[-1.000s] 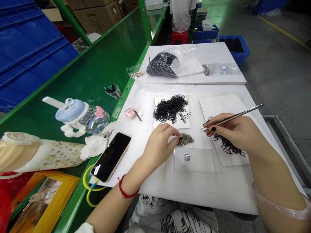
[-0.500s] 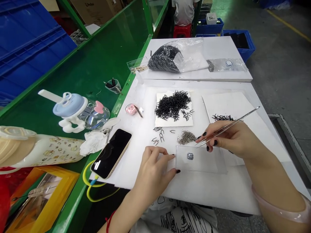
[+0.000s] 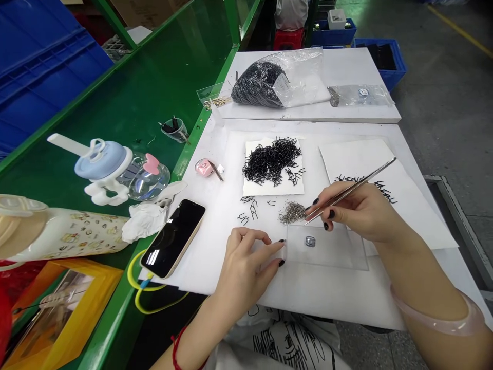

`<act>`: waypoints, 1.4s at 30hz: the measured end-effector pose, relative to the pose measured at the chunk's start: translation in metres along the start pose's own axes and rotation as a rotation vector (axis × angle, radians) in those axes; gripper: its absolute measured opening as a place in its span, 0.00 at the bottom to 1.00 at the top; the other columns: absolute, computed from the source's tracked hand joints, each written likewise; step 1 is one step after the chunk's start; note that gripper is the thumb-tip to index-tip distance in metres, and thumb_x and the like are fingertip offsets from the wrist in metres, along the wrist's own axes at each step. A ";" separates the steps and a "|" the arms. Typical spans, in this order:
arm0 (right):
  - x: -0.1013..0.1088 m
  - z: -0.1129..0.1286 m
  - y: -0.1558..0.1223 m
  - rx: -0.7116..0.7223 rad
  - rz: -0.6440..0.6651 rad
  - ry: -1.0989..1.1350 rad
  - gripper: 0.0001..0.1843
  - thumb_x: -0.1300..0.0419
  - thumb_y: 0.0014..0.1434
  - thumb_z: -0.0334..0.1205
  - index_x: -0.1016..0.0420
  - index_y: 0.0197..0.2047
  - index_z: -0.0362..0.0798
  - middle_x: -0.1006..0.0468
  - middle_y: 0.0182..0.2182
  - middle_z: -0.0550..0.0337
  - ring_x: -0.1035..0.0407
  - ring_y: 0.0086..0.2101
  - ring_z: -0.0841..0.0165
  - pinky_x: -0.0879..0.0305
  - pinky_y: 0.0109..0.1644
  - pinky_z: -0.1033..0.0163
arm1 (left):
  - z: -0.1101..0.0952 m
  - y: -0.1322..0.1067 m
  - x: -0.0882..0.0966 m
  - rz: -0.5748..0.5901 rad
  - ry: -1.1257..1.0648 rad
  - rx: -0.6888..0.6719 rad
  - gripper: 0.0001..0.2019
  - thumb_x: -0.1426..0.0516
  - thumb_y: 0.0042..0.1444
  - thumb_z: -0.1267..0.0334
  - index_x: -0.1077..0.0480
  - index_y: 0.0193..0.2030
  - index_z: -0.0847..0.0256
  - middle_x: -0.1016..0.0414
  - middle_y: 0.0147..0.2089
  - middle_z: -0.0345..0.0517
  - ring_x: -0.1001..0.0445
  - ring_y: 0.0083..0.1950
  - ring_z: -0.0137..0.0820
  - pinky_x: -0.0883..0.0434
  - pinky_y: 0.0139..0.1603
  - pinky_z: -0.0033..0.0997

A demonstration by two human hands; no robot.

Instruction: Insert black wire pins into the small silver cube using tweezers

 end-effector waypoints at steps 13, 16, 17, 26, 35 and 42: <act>0.003 -0.001 0.002 0.017 -0.011 0.014 0.01 0.32 0.56 0.39 0.19 0.35 0.54 0.18 0.32 0.58 0.23 0.32 0.65 0.26 0.26 0.65 | -0.005 -0.001 -0.006 -0.037 0.027 -0.019 0.09 0.42 0.59 0.74 0.24 0.42 0.58 0.30 0.42 0.45 0.37 0.45 0.35 0.31 0.43 0.38; 0.003 -0.001 0.003 0.024 -0.017 0.014 0.03 0.31 0.56 0.40 0.19 0.35 0.53 0.19 0.31 0.58 0.23 0.32 0.65 0.27 0.25 0.65 | -0.005 -0.001 -0.007 -0.057 0.047 -0.013 0.09 0.42 0.59 0.74 0.24 0.43 0.59 0.29 0.42 0.45 0.36 0.44 0.35 0.31 0.43 0.39; 0.003 -0.001 0.003 0.026 -0.020 0.013 0.04 0.31 0.55 0.41 0.19 0.35 0.52 0.19 0.30 0.57 0.23 0.32 0.64 0.27 0.25 0.65 | -0.006 -0.001 -0.008 -0.062 0.054 -0.011 0.08 0.41 0.59 0.73 0.24 0.43 0.59 0.29 0.42 0.45 0.36 0.44 0.35 0.31 0.43 0.39; 0.005 0.001 0.002 0.032 -0.044 0.005 0.05 0.31 0.56 0.43 0.19 0.35 0.52 0.18 0.32 0.57 0.23 0.31 0.66 0.27 0.27 0.65 | -0.010 0.000 -0.009 -0.053 0.089 -0.013 0.07 0.42 0.60 0.72 0.24 0.40 0.59 0.29 0.41 0.45 0.35 0.44 0.35 0.32 0.43 0.38; 0.004 0.002 0.001 0.042 -0.036 -0.023 0.02 0.31 0.56 0.41 0.18 0.34 0.55 0.19 0.31 0.59 0.23 0.32 0.66 0.28 0.26 0.66 | -0.015 0.003 -0.014 -0.063 0.185 -0.037 0.03 0.42 0.58 0.72 0.27 0.36 0.61 0.30 0.40 0.43 0.34 0.44 0.34 0.33 0.45 0.38; 0.006 0.003 0.000 0.059 -0.058 -0.038 0.02 0.32 0.56 0.38 0.18 0.35 0.54 0.18 0.31 0.59 0.25 0.29 0.68 0.28 0.27 0.65 | -0.017 0.006 -0.015 -0.026 0.192 -0.053 0.02 0.41 0.58 0.71 0.29 0.34 0.63 0.30 0.40 0.43 0.33 0.46 0.35 0.32 0.46 0.39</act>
Point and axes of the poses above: each hand's wrist, its own y-axis towards the middle knuckle, its own x-axis out of the back of the hand, z = x × y, the point moved 4 cm from there along y, towards the middle knuckle
